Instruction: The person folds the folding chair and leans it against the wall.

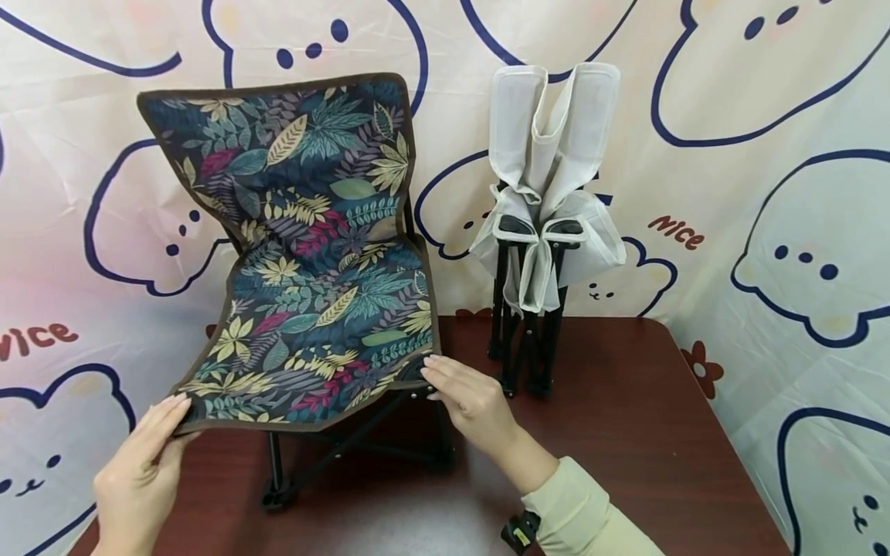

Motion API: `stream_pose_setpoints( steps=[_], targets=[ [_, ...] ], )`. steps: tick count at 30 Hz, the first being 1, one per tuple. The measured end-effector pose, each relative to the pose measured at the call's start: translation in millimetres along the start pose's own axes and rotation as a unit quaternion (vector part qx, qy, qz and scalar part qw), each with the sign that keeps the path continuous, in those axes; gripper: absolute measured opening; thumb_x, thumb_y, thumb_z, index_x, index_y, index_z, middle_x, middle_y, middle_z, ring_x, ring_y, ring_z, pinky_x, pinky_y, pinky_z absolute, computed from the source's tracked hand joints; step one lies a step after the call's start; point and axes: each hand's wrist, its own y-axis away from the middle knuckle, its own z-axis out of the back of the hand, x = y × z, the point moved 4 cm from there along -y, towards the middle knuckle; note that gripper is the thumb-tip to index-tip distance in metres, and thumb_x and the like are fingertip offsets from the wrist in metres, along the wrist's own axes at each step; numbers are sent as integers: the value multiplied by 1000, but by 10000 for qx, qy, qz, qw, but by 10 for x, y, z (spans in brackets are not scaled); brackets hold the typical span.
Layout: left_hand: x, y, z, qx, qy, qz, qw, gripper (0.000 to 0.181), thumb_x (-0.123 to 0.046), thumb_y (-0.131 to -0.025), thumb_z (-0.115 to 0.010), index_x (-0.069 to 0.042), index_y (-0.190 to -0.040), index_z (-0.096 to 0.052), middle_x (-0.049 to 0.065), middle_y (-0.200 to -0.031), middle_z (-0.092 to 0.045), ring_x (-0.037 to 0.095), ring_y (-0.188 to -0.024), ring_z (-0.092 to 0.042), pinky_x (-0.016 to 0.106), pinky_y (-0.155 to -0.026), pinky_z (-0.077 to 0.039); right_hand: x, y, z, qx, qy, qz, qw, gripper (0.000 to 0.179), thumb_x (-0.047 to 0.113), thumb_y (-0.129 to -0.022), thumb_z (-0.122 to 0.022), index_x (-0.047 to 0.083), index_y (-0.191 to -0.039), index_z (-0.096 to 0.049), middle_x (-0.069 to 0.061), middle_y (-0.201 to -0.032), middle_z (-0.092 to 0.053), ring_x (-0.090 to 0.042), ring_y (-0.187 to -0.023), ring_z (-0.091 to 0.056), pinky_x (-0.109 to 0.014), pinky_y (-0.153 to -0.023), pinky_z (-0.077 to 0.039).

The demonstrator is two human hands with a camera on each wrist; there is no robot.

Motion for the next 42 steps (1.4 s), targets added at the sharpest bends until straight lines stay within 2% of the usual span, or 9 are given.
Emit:
stream_pose_setpoints(
  steps=[11, 18, 26, 36, 42],
  targets=[
    [-17, -89, -14, -142, 202, 67, 9997, 40, -35, -84, -52, 0, -98, -66, 13, -101, -61, 18, -103, -52, 31, -93, -33, 56, -136, -18, -40, 95, -94, 9999, 22, 15, -83, -57, -5, -91, -65, -17, -93, -63, -27, -85, -60, -27, -77, -46],
    [-35, -145, -35, -386, 318, -53, 9987, 38, -32, -83, -54, 3, -94, -66, 16, -98, -62, 20, -101, -54, 33, -92, -35, 78, -202, -40, -69, 162, -138, 9997, 22, 15, -83, -57, -5, -91, -65, -17, -93, -63, -27, -86, -60, -28, -77, -46],
    [-31, -186, -6, -378, 309, 9, 9988, 39, -32, -83, -54, 2, -96, -66, 16, -99, -61, 21, -101, -54, 31, -92, -35, 121, -286, -96, -145, 249, -117, 9995, 21, 13, -83, -57, -5, -90, -65, -17, -92, -63, -26, -85, -60, -28, -77, -46],
    [-114, -321, -29, -678, 394, -16, 9969, 41, -33, -83, -54, 6, -88, -66, 19, -91, -62, 18, -99, -55, 30, -91, -36, 131, -424, -132, -105, 325, -155, 9993, 22, 14, -83, -57, -5, -91, -65, -16, -93, -63, -26, -85, -60, -28, -77, -46],
    [-126, -374, -23, -649, 380, 24, 9972, 42, -33, -84, -52, 7, -88, -66, 20, -92, -62, 16, -100, -54, 29, -91, -36, 142, -497, -152, -63, 364, -144, 9992, 22, 15, -83, -57, -4, -91, -65, -16, -93, -63, -26, -86, -60, -28, -77, -46]
  ],
)
